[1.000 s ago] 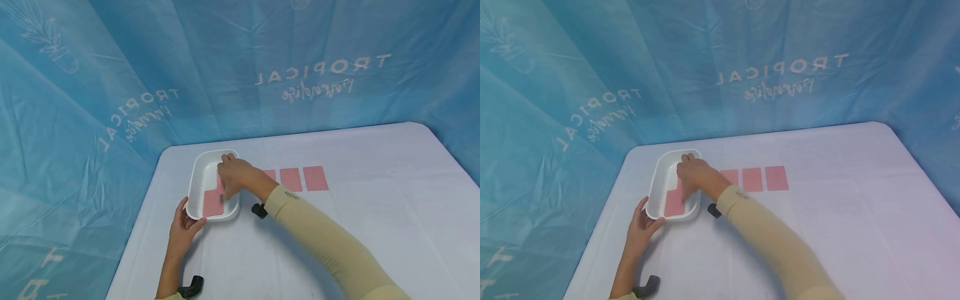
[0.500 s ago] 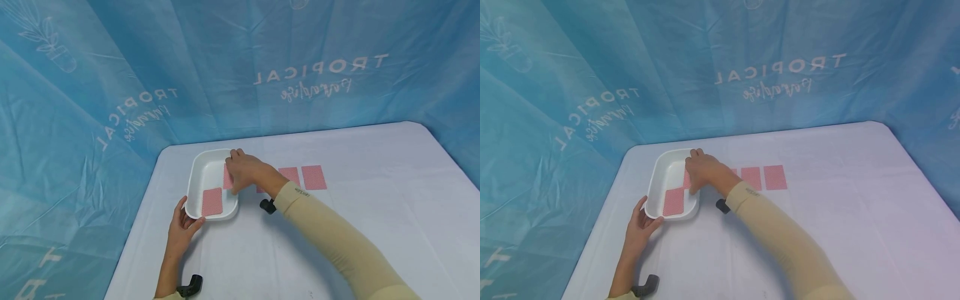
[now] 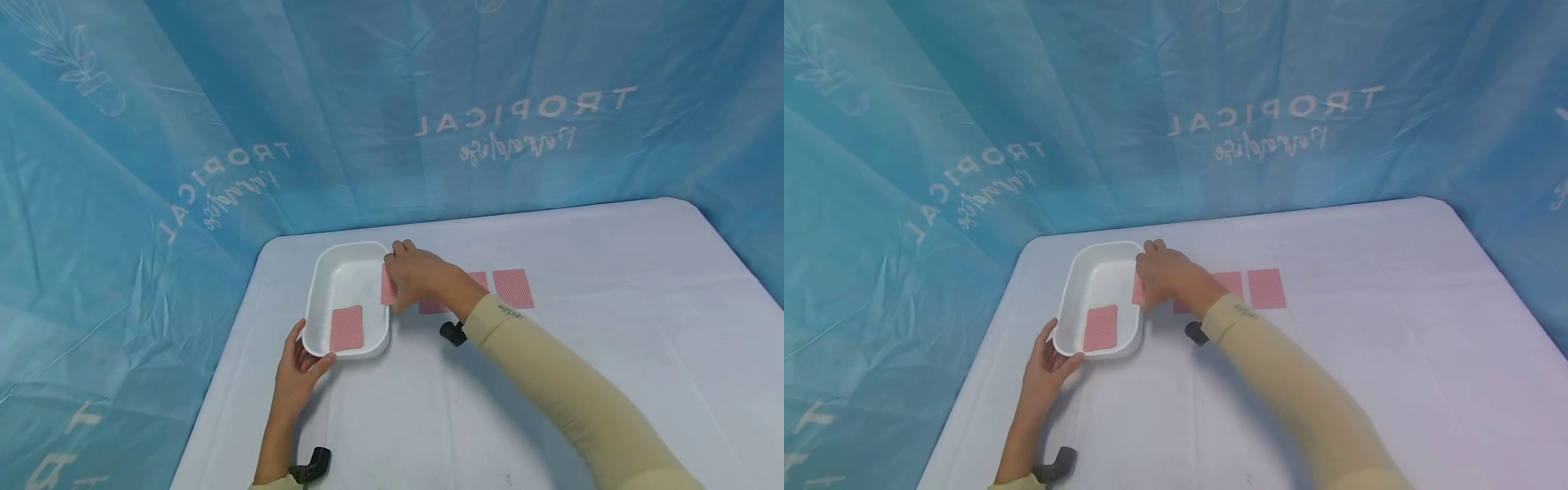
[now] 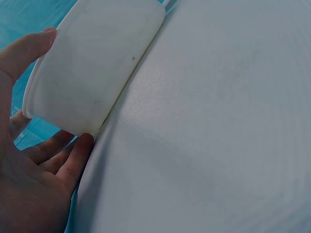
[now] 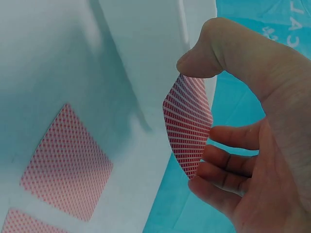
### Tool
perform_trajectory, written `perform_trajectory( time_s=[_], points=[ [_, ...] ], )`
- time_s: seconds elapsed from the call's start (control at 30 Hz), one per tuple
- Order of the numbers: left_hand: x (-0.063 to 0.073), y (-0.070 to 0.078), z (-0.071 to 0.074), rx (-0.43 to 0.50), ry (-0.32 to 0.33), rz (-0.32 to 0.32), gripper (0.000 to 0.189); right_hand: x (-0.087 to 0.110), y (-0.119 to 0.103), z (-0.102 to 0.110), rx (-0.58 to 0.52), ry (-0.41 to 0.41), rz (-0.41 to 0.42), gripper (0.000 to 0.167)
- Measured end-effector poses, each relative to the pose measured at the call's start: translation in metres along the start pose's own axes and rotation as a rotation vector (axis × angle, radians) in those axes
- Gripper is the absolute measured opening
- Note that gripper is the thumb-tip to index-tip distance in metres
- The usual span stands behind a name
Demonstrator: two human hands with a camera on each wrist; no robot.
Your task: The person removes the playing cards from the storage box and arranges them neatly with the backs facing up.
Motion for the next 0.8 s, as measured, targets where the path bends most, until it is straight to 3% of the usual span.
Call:
perform_trajectory(
  time_s=[0.3, 0.5, 0.63, 0.8],
  points=[
    [0.001, -0.001, 0.001, 0.007, 0.000, 0.000, 0.088, 0.010, 0.020, -0.006, 0.014, -0.030, -0.015, 0.072],
    [0.003, 0.008, -0.001, 0.003, -0.004, 0.015, 0.089, 0.015, 0.028, -0.008, 0.007, -0.031, -0.026, 0.065],
    [0.001, 0.001, -0.001, 0.008, 0.002, 0.008, 0.088, 0.019, 0.034, -0.008, 0.014, -0.034, -0.036, 0.068],
    [0.002, 0.002, -0.001, 0.015, -0.002, 0.012, 0.087, 0.023, 0.041, -0.010, 0.011, -0.033, -0.055, 0.077]
  ],
)
Point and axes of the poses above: each hand's wrist, its own x-axis away from the middle knuckle, its own z-axis out of the back of the hand, y = z × x, the point moved 8 cm from there along -x, towards the middle knuckle, and after that the axes turned 3 degrees about z, right-handed, at the moved point
